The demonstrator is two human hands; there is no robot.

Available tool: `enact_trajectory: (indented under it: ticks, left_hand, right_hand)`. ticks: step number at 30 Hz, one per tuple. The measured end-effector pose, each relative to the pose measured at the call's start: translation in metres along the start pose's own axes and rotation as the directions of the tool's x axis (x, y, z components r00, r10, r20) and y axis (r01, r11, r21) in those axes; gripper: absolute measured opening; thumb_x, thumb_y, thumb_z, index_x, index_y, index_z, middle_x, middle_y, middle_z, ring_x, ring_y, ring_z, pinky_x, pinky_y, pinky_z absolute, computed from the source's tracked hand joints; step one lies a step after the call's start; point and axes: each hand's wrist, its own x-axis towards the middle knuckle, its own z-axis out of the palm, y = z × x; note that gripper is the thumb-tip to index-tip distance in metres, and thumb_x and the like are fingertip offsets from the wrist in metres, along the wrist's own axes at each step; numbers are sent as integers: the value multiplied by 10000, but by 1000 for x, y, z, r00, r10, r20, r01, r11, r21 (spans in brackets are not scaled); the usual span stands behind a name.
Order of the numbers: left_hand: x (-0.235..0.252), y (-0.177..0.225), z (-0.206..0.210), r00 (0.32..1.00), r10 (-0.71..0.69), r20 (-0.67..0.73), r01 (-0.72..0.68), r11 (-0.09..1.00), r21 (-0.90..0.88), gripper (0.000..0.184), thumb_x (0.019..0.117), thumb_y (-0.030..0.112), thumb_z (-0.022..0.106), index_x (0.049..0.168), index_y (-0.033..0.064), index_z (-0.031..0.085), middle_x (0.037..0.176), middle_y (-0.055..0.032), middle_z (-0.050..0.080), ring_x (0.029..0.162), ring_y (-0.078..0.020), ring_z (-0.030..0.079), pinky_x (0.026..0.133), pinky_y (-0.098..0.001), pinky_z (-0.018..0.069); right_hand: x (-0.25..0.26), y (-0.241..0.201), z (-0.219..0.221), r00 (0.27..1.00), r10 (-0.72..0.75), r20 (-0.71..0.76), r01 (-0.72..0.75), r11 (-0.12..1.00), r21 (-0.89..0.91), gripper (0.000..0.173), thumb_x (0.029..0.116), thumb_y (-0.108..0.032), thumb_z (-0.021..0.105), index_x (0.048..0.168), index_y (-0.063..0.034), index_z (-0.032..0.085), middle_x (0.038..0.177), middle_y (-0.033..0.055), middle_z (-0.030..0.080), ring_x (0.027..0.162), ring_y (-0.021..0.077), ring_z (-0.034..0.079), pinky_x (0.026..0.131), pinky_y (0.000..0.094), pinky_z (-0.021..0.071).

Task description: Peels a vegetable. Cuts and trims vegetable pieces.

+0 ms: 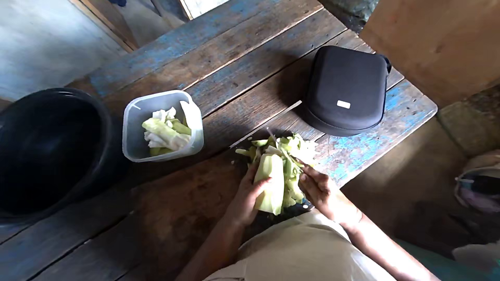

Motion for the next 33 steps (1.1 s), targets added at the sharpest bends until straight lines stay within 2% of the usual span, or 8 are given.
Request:
enact_trajectory:
  ticks: [4,10,16,19,22,24,29,33]
  left_hand:
    - [4,3,1,998,63,-25,-60,993,100,653,917,120,595,1511,26,341,1180,-78,655,984,-108,691,852,-273,600]
    - [4,4,1,995,96,9,-95,973,211,720,891,144,650,1527,28,332,1238,-98,638,1021,-113,686,875,-276,595]
    - [-8,6,8,984,46,172,-101,939,330,831,823,241,720,1523,7,339,1300,-87,610,1067,-69,653,903,-244,569]
    - [-9,6,6,990,43,137,-58,992,109,670,932,199,551,1524,18,295,1209,-71,641,998,-103,683,853,-284,598]
    - [10,4,-9,996,80,28,-71,969,-238,476,993,247,382,1440,84,412,1132,-106,686,977,-176,695,843,-340,592]
    - [21,10,-13,995,95,-14,-93,920,-381,356,1021,268,353,1276,109,543,1054,-85,698,919,-176,704,806,-348,605]
    - [41,21,-4,980,115,-163,-175,885,-431,384,1034,283,305,1283,97,530,1047,-142,675,891,-261,699,772,-455,602]
    - [58,16,9,934,221,-280,-308,894,-324,363,1089,271,351,1433,173,409,1181,-80,637,1015,-194,669,852,-403,583]
  right_hand:
    - [-14,-5,11,983,-172,66,182,960,-213,449,1079,-205,414,1455,10,536,1101,141,729,875,114,680,847,279,549]
    - [-10,-2,17,969,-245,-3,227,899,-374,448,1070,-202,426,1439,17,554,1055,186,737,877,252,725,819,378,580]
    - [6,1,8,977,-132,-167,68,937,-342,431,1067,-178,420,1456,-62,564,880,139,718,734,212,673,731,402,567]
    - [11,5,-9,994,84,-70,-94,983,-159,440,1091,-205,374,1493,-79,499,759,14,570,585,76,511,566,267,477]
    - [9,6,-5,989,146,14,-144,984,-106,285,1078,-227,396,1131,-34,599,715,-27,505,562,49,488,546,245,456]
    - [7,6,0,991,132,-7,-131,977,-170,267,1067,-246,421,1080,-23,567,742,-1,525,610,84,542,603,283,501]
    - [-10,-8,8,995,-82,-53,68,971,-227,402,1069,-248,420,1281,43,598,747,8,580,607,48,539,594,234,495]
    - [-19,-14,13,939,-343,10,326,882,-342,433,1085,-222,422,1439,-23,571,1044,131,725,802,97,658,780,231,546]
